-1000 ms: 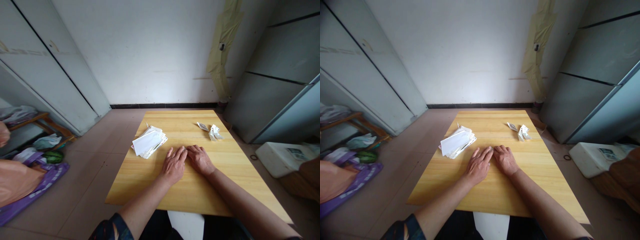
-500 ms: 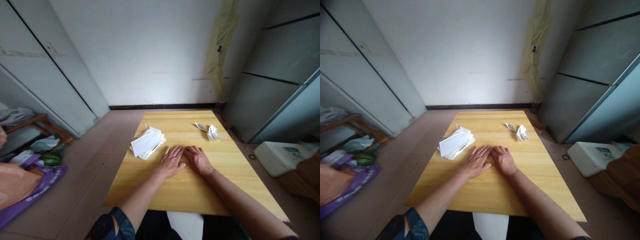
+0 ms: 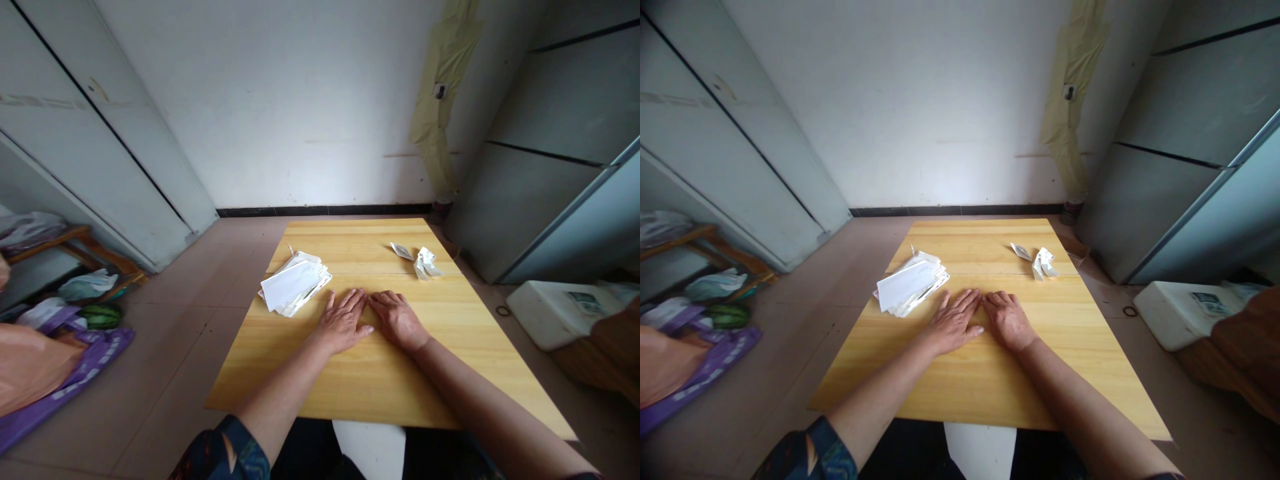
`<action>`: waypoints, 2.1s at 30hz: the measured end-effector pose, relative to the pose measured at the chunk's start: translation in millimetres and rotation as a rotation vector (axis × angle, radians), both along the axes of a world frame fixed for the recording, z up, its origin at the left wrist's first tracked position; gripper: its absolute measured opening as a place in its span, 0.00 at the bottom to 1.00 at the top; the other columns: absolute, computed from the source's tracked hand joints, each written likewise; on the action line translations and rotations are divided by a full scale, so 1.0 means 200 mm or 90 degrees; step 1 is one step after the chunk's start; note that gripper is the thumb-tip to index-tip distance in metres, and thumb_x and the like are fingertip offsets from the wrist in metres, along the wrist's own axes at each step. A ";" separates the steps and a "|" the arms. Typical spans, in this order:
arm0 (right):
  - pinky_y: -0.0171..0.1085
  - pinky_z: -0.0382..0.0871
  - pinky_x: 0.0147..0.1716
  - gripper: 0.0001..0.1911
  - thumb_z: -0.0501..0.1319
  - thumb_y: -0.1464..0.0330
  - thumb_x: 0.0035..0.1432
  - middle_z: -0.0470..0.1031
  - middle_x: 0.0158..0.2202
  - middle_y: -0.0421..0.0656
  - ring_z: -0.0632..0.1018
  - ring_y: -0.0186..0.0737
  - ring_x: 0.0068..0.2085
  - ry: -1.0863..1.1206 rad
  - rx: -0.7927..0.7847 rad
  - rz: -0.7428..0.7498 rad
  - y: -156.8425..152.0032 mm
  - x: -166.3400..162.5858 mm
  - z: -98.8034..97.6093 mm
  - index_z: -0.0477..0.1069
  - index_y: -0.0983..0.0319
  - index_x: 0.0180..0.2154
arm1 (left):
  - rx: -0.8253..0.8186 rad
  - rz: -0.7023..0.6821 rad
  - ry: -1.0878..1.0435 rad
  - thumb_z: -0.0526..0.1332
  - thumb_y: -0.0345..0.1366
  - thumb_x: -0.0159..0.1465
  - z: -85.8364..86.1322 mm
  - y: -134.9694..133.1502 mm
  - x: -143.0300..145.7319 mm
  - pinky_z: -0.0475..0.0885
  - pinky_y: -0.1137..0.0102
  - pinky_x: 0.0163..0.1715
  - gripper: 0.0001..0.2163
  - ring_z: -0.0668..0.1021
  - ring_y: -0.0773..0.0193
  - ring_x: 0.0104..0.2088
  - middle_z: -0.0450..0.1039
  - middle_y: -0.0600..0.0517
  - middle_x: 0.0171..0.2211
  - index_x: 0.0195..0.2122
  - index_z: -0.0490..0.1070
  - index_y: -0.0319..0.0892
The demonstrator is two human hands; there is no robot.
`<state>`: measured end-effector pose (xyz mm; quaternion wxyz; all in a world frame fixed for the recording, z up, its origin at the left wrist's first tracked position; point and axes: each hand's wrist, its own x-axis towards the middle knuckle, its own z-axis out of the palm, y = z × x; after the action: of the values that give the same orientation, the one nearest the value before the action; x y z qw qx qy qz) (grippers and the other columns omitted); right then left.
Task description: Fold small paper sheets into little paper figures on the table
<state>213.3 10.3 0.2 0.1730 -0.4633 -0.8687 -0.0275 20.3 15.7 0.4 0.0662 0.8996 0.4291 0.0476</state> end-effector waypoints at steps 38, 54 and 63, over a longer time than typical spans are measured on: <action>0.37 0.67 0.44 0.20 0.63 0.69 0.52 0.73 0.43 0.49 0.74 0.42 0.45 0.122 -0.118 -0.096 0.16 -0.06 0.06 0.69 0.63 0.49 | 0.023 0.113 -0.172 0.53 0.35 0.63 -0.02 0.01 -0.03 0.54 0.54 0.62 0.30 0.59 0.56 0.64 0.55 0.44 0.64 0.65 0.45 0.41; 0.35 0.72 0.32 0.05 0.56 0.72 0.53 0.74 0.32 0.43 0.76 0.37 0.31 0.457 -0.036 -0.037 0.23 -0.12 0.01 0.71 0.61 0.31 | -0.056 0.295 -0.598 0.57 0.33 0.58 0.05 0.08 -0.02 0.71 0.60 0.47 0.19 0.76 0.57 0.45 0.74 0.46 0.46 0.52 0.66 0.43; 0.39 0.73 0.44 0.10 0.51 0.73 0.62 0.74 0.42 0.49 0.76 0.40 0.44 0.324 0.183 -0.005 0.15 -0.10 0.06 0.71 0.60 0.37 | -0.402 0.406 -1.079 0.65 0.37 0.48 0.12 0.09 0.16 0.57 0.78 0.16 0.11 0.69 0.73 0.16 0.67 0.57 0.20 0.29 0.67 0.38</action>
<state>192.4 40.0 11.2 0.4489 -0.4295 -0.7829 -0.0337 52.0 34.0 24.6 0.5780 0.3476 0.4561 0.5806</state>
